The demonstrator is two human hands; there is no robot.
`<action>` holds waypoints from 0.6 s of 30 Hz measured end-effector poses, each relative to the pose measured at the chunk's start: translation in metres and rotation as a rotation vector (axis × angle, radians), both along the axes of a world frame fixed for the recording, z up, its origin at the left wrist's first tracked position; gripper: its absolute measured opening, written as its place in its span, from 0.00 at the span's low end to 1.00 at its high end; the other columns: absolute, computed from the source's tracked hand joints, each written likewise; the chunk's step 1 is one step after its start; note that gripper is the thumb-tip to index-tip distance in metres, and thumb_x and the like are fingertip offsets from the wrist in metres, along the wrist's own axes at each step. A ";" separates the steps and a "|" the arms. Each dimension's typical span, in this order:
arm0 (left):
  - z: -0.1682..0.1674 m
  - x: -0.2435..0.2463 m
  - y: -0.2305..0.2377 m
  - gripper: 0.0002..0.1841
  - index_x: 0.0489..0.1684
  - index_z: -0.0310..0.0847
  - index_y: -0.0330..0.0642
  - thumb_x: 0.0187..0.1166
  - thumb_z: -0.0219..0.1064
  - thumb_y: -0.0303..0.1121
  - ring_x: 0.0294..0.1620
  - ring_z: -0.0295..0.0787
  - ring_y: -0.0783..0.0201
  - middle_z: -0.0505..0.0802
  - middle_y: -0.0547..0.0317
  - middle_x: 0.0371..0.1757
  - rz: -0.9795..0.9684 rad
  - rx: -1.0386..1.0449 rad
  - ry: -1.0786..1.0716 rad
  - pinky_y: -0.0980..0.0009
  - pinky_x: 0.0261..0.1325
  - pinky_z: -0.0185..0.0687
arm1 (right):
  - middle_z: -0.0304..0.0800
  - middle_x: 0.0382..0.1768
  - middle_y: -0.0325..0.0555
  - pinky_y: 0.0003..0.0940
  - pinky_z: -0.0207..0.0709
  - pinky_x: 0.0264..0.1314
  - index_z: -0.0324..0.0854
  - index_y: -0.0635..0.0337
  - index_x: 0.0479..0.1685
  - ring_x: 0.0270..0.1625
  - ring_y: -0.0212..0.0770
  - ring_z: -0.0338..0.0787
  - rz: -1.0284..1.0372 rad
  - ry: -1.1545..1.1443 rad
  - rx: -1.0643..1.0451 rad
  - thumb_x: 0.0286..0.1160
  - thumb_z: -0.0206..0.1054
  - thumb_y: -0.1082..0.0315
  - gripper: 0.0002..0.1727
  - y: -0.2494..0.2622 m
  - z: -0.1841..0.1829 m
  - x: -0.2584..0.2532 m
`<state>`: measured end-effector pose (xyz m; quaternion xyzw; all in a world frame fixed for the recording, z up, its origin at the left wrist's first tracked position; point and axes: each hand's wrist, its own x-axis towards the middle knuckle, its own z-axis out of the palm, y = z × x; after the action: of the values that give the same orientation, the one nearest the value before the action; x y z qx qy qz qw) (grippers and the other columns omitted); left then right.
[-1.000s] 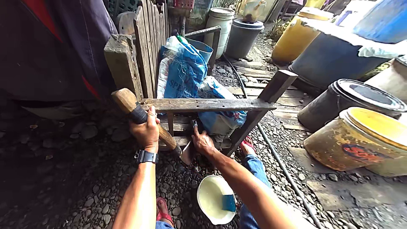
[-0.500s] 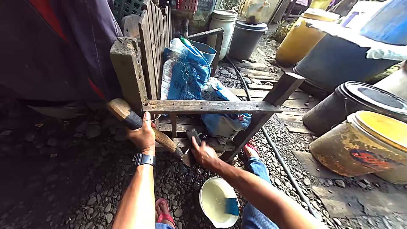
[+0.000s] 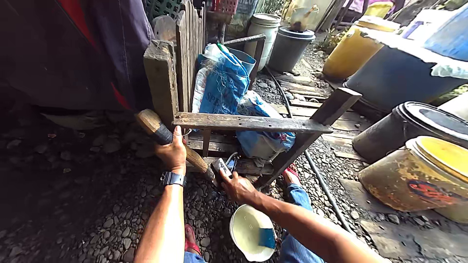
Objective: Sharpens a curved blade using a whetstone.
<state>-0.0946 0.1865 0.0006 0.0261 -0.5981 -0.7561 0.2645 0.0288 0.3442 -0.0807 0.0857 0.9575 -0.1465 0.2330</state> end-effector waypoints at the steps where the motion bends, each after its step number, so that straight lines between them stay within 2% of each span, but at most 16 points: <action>1: -0.001 0.000 0.000 0.10 0.45 0.75 0.32 0.75 0.72 0.22 0.14 0.84 0.76 0.84 0.68 0.16 -0.007 0.006 -0.005 0.79 0.24 0.85 | 0.73 0.74 0.80 0.65 0.81 0.62 0.41 0.46 0.99 0.60 0.74 0.88 -0.044 0.024 0.019 0.94 0.46 0.51 0.36 0.007 0.001 -0.012; 5: -0.001 -0.001 -0.002 0.09 0.45 0.75 0.33 0.76 0.71 0.22 0.13 0.83 0.76 0.85 0.69 0.15 -0.026 0.005 0.015 0.79 0.23 0.84 | 0.71 0.78 0.75 0.61 0.77 0.70 0.39 0.48 0.99 0.70 0.70 0.84 -0.246 0.043 0.106 0.95 0.41 0.49 0.36 0.029 0.007 -0.067; 8: 0.000 -0.001 -0.001 0.13 0.50 0.73 0.31 0.74 0.72 0.21 0.14 0.83 0.76 0.85 0.68 0.17 -0.008 0.023 0.018 0.79 0.23 0.85 | 0.71 0.76 0.80 0.66 0.79 0.65 0.41 0.48 0.98 0.64 0.75 0.86 -0.089 0.013 0.059 0.94 0.44 0.51 0.36 0.013 0.006 -0.028; 11: 0.000 -0.002 -0.001 0.15 0.52 0.72 0.30 0.74 0.73 0.21 0.14 0.83 0.77 0.84 0.67 0.18 0.004 0.011 0.008 0.80 0.24 0.85 | 0.73 0.73 0.79 0.65 0.80 0.63 0.41 0.46 0.99 0.60 0.73 0.88 0.045 -0.049 0.028 0.95 0.45 0.50 0.36 -0.001 0.009 0.006; 14: -0.004 -0.003 -0.002 0.13 0.50 0.74 0.31 0.74 0.73 0.23 0.14 0.84 0.74 0.85 0.67 0.18 -0.020 0.013 0.004 0.77 0.23 0.86 | 0.71 0.75 0.80 0.65 0.79 0.65 0.41 0.48 0.98 0.64 0.74 0.86 -0.073 0.027 0.068 0.95 0.45 0.52 0.36 0.013 0.007 -0.033; 16: -0.003 -0.002 -0.001 0.13 0.50 0.73 0.32 0.75 0.72 0.24 0.14 0.84 0.74 0.85 0.67 0.17 -0.026 0.015 -0.002 0.77 0.23 0.86 | 0.70 0.78 0.76 0.62 0.77 0.70 0.39 0.48 0.99 0.70 0.71 0.84 -0.184 0.016 0.100 0.95 0.42 0.50 0.36 0.022 0.009 -0.064; 18: -0.002 -0.002 -0.002 0.12 0.49 0.73 0.32 0.76 0.72 0.24 0.14 0.84 0.74 0.85 0.67 0.17 -0.025 0.020 -0.001 0.76 0.23 0.86 | 0.71 0.77 0.76 0.62 0.78 0.69 0.39 0.47 0.99 0.69 0.71 0.84 -0.179 0.003 0.090 0.95 0.41 0.49 0.36 0.018 0.007 -0.058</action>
<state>-0.0962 0.1848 -0.0019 0.0217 -0.5910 -0.7652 0.2543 -0.0296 0.3621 -0.0735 0.1812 0.9520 -0.1235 0.2136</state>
